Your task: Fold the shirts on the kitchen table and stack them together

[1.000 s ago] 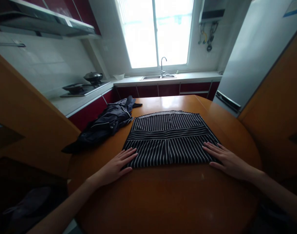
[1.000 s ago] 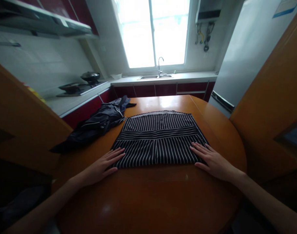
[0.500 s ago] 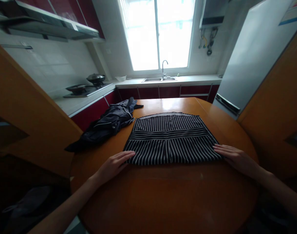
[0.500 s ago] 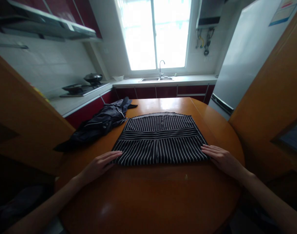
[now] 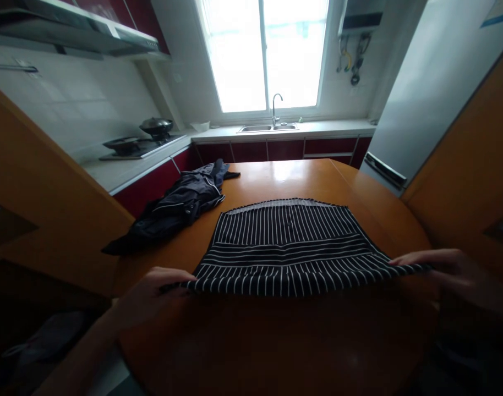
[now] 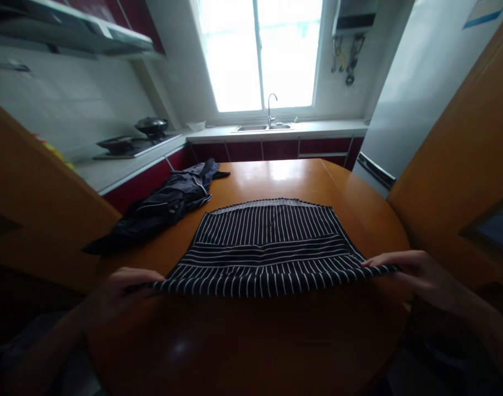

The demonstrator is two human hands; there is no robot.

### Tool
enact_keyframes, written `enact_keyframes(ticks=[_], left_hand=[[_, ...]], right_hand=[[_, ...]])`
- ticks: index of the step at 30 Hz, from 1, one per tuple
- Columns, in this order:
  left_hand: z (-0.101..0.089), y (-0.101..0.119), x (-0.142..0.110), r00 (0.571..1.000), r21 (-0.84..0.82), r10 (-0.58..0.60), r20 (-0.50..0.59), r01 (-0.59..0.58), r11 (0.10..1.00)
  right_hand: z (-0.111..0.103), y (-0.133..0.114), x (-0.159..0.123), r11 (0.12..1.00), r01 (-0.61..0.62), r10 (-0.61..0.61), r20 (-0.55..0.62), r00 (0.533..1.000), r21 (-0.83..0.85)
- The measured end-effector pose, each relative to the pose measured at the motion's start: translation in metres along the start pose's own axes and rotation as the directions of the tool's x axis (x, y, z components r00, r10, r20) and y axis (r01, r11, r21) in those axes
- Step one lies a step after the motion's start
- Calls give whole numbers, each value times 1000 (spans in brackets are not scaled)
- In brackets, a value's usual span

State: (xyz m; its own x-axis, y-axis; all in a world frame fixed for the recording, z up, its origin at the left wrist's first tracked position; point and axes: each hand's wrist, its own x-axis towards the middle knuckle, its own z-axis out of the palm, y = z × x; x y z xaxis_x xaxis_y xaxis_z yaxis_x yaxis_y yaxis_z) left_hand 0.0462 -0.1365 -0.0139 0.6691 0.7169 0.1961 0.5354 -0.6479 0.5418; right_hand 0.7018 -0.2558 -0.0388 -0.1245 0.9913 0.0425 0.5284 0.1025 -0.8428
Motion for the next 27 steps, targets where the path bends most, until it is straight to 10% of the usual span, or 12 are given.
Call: enact_keyframes(ticks=[8,16,21,27], left_hand=[[-38,-18,67,981,-200,-187,-55,173,964],[0,-90,171,919,-393,-394,-24,354,849],[20,-127,184,890,-435,-455,-5,408,803],[22,-135,187,894,-408,-444,-57,385,828]], right_hand=[[-16,-21,67,981,-55,111,-307,945,187],[18,32,185,953,-167,247,-332,910,252],[28,74,210,970,-188,235,-393,889,154],[15,69,218,982,-129,178,-439,880,140]])
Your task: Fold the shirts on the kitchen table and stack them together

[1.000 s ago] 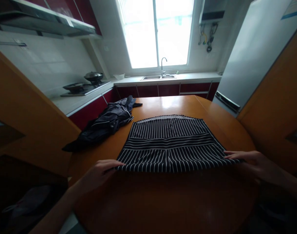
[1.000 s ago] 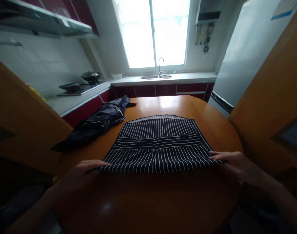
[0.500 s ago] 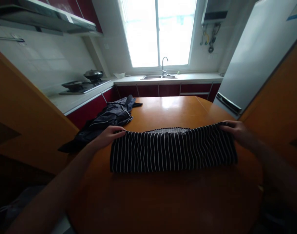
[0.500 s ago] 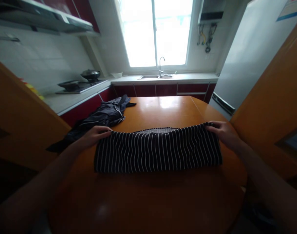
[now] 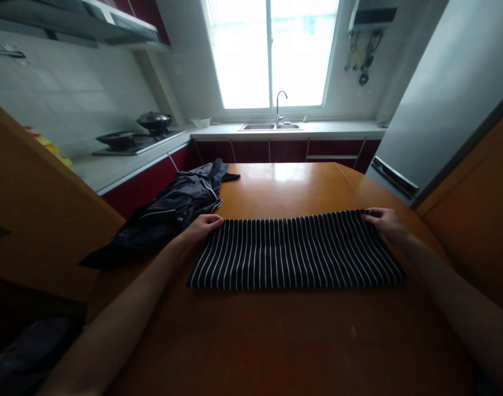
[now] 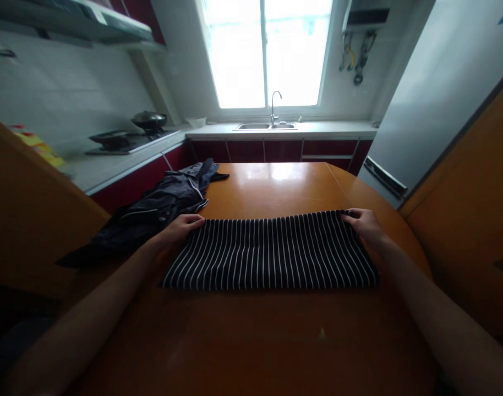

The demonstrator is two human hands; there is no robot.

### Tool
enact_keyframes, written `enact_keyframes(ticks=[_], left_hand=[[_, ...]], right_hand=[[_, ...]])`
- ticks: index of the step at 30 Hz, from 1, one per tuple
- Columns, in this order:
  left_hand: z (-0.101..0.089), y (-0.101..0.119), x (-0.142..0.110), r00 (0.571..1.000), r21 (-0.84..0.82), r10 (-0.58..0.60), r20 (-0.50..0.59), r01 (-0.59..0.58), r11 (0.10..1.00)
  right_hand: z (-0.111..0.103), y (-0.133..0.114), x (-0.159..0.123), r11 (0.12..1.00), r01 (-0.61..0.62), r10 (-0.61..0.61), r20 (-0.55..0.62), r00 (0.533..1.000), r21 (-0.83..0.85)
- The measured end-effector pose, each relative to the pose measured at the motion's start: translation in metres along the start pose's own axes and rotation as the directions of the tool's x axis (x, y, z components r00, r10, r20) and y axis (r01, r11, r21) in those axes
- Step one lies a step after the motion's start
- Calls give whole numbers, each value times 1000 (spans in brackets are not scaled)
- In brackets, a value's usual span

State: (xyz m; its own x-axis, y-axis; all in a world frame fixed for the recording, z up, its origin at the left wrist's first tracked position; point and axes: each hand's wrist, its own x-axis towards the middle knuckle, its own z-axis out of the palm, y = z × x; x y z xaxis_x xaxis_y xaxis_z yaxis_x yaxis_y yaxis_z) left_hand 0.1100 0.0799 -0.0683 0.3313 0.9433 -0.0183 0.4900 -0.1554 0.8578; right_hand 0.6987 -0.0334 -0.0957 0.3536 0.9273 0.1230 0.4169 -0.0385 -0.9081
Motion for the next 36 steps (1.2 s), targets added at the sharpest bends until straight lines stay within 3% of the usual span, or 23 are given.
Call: enact_keyframes(ticks=[5,7,9,10,12,14,17,19,21,23,27,30,33,36], left_hand=[[-3,-6,9,993,223,108,-55,-93,970],[-1,1,7,976,379,184,-113,-129,917],[15,19,0,944,532,296,-147,-177,828],[30,31,-5,927,593,354,-126,-216,776],[73,58,-17,907,642,420,21,-334,690],[127,81,-27,878,644,438,195,-452,618],[191,97,-35,847,647,390,362,-529,548],[208,94,-36,863,669,349,364,-504,546],[204,84,-36,895,691,323,308,-443,570],[184,70,-36,922,705,290,258,-385,596],[128,37,-35,966,743,207,156,-253,620],[85,12,-32,985,733,164,58,-154,662],[48,-4,-31,981,544,185,-59,-123,830],[19,-10,-43,933,304,170,-318,-69,950]], right_hand=[[9,0,9,983,-13,12,-6,1000,-182],[13,-4,5,922,13,-34,-48,998,-388],[25,-18,-7,812,94,-171,-80,982,-576],[35,-29,-15,758,156,-258,-71,964,-633],[67,-55,-37,696,314,-401,12,916,-646],[111,-79,-61,648,504,-484,203,851,-571],[172,-91,-90,624,623,-472,407,782,-473],[191,-83,-98,637,600,-416,440,796,-484],[188,-69,-96,644,540,-347,423,837,-541],[170,-55,-87,640,465,-268,389,881,-612],[119,-31,-67,606,316,-132,300,945,-730],[88,-14,-58,594,218,-96,202,975,-774],[69,0,-55,609,172,-100,140,985,-774],[63,8,-55,624,194,-142,134,981,-757]])
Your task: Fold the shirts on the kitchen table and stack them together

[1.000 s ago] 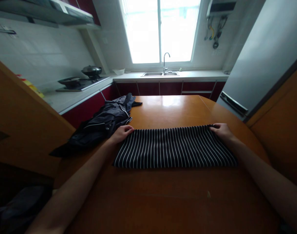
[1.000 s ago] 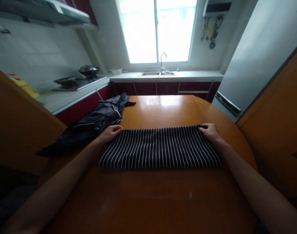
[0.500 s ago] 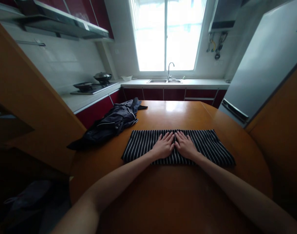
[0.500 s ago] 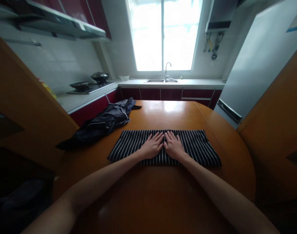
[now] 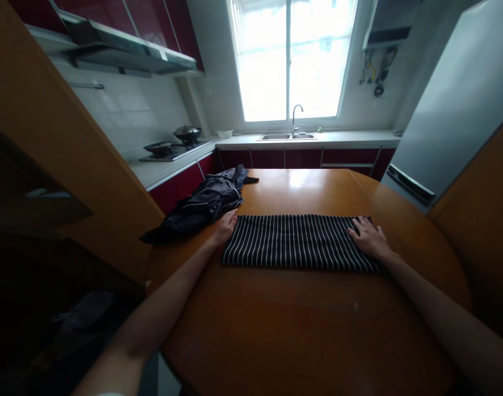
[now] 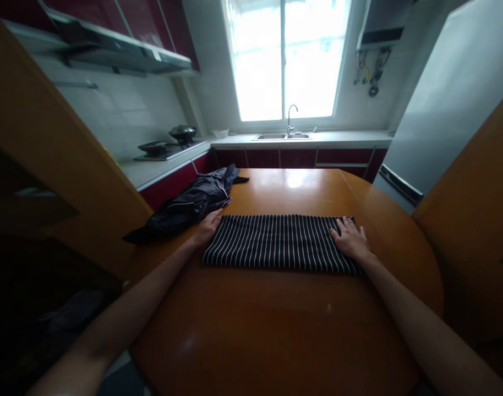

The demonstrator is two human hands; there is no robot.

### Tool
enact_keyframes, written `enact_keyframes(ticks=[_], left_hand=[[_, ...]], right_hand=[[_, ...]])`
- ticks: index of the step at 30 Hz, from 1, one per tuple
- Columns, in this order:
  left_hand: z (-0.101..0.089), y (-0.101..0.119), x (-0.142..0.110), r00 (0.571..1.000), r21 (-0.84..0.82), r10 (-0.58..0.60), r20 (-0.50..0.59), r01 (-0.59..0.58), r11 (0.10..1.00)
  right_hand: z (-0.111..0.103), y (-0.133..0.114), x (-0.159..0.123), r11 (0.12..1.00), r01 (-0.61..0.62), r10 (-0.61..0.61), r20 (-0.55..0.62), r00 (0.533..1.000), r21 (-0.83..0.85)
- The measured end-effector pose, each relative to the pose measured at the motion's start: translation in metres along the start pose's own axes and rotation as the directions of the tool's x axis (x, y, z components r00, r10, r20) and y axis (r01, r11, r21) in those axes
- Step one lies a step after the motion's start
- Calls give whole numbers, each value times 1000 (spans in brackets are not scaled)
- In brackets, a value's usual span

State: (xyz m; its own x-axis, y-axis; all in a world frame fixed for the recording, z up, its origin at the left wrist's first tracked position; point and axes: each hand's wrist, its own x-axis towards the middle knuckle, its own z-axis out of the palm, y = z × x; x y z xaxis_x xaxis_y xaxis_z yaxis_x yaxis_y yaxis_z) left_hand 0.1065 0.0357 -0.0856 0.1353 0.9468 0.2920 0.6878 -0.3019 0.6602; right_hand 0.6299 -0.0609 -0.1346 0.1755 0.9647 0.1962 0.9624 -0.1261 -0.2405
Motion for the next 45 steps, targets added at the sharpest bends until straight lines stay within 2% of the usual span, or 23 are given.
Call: enact_keyframes(ticks=[2,3,6,8,10,14,17,19,21,23,25,26,28,29,30,32,34,37,41,43,45], left_hand=[[-17,-3,-13,992,-29,-83,-93,80,996],[-24,-4,-23,989,-33,-123,-88,120,992],[-36,-2,-64,973,-103,-227,37,229,968],[-38,4,-91,965,-146,-231,127,248,958],[-37,14,-111,963,-175,-214,166,242,954],[-38,28,-124,965,-189,-204,162,233,954],[-45,25,-125,962,-81,-181,205,201,976],[-49,22,-123,955,104,-173,239,152,983],[-48,28,-118,969,343,-157,192,83,935],[-34,48,-108,990,499,-61,128,-11,867],[-5,81,-93,982,507,107,155,-172,845],[15,99,-83,955,460,208,210,-285,841],[58,132,-62,875,357,363,320,-466,810],[80,144,-51,842,327,398,365,-516,792],[100,152,-41,829,316,398,393,-528,788],[130,157,-23,839,330,339,426,-493,805],[146,151,-11,855,363,274,440,-448,817],[148,134,-3,859,396,233,456,-430,811],[125,108,1,870,440,180,460,-399,805],[107,89,4,886,476,148,440,-370,798],[86,66,7,904,512,108,414,-329,794]], right_hand=[[1,0,0,1000,7,-7,-14,1000,8],[1,0,0,1000,6,-6,-14,1000,10],[1,-2,1,1000,-8,8,-3,1000,9],[2,-2,2,1000,-13,13,4,1000,6],[2,-3,3,1000,-20,20,5,1000,1],[-1,-6,2,999,-38,38,13,999,-7],[-9,-9,-2,999,-50,50,32,998,-18],[-16,-14,-7,998,-46,46,17,999,-32],[-23,-27,-14,998,-28,27,-23,999,-50],[-25,-52,-21,998,14,-18,-66,998,-69],[-22,-90,-26,991,105,-112,-87,990,-79],[-19,-112,-27,981,177,-183,-83,980,-75],[-10,-154,-26,940,340,-340,-42,940,3],[-5,-172,-24,923,383,-383,-10,924,32],[0,-184,-21,915,401,-402,35,915,46],[8,-194,-12,927,370,-376,114,920,71],[11,-185,-3,944,315,-326,146,934,96],[9,-146,8,964,242,-257,154,954,108],[-4,-74,15,997,71,-75,167,983,28],[-11,-35,16,999,-37,36,141,989,8],[-17,-1,14,995,-93,89,125,988,26]])
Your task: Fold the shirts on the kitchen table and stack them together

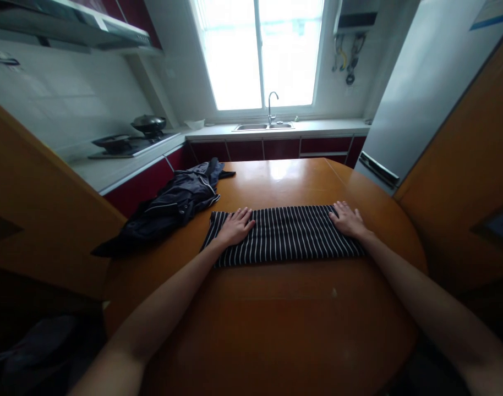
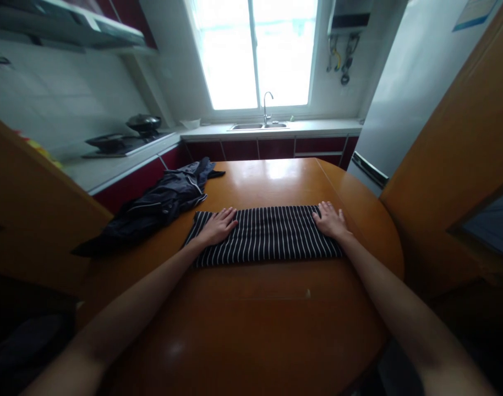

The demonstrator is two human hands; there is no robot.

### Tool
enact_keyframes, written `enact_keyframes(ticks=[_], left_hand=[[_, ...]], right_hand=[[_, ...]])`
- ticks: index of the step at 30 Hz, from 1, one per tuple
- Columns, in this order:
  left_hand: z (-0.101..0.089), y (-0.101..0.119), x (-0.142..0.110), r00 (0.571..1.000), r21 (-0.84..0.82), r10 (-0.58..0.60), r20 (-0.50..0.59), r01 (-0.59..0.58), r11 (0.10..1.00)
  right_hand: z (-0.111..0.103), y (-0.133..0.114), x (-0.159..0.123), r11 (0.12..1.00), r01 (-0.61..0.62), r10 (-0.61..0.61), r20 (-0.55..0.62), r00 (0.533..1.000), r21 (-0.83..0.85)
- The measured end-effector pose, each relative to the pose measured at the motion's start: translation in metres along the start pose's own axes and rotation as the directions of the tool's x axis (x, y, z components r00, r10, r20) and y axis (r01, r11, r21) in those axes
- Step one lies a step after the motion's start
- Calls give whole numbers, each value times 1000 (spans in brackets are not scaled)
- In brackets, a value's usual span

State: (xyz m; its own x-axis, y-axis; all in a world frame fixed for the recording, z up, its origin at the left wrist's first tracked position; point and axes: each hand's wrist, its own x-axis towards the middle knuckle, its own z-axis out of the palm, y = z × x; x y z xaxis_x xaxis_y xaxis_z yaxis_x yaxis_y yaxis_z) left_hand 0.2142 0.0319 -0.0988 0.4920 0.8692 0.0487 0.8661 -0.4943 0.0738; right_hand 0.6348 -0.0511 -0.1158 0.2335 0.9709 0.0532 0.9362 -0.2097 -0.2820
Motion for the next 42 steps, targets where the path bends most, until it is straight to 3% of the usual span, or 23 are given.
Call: enact_keyframes(ticks=[3,6,9,12,14,22,31,35,39,42], left_hand=[[-9,-45,-15,993,-16,-118,31,118,993],[-22,-69,-40,988,-43,-155,-4,155,987],[-32,-62,-79,993,-80,69,-95,-77,994],[-35,-42,-121,942,-100,336,-13,-336,937],[-36,-33,-139,913,-85,406,33,-403,911],[-44,-47,-151,883,-15,461,-87,-463,886],[-38,-50,-157,913,-86,334,-236,-362,928],[-69,-49,-170,942,-231,278,-188,-317,920],[-129,-48,-183,976,-326,189,-110,-215,921],[-179,-53,-178,983,-330,149,-107,-177,927]], right_hand=[[-9,36,-7,998,-38,41,-57,998,51],[-19,49,-27,996,22,-6,-185,983,83],[-27,47,-62,962,262,-236,-253,938,74],[-28,42,-99,825,564,-555,-120,823,48],[-26,44,-115,776,630,-629,-26,777,34],[-29,64,-113,741,668,-672,-81,737,-67],[-44,56,-123,810,582,-563,-182,806,71],[-74,51,-139,804,532,-484,-227,845,265],[-124,44,-154,764,407,-336,-231,913,500],[-163,39,-151,777,338,-199,-301,932,532]])
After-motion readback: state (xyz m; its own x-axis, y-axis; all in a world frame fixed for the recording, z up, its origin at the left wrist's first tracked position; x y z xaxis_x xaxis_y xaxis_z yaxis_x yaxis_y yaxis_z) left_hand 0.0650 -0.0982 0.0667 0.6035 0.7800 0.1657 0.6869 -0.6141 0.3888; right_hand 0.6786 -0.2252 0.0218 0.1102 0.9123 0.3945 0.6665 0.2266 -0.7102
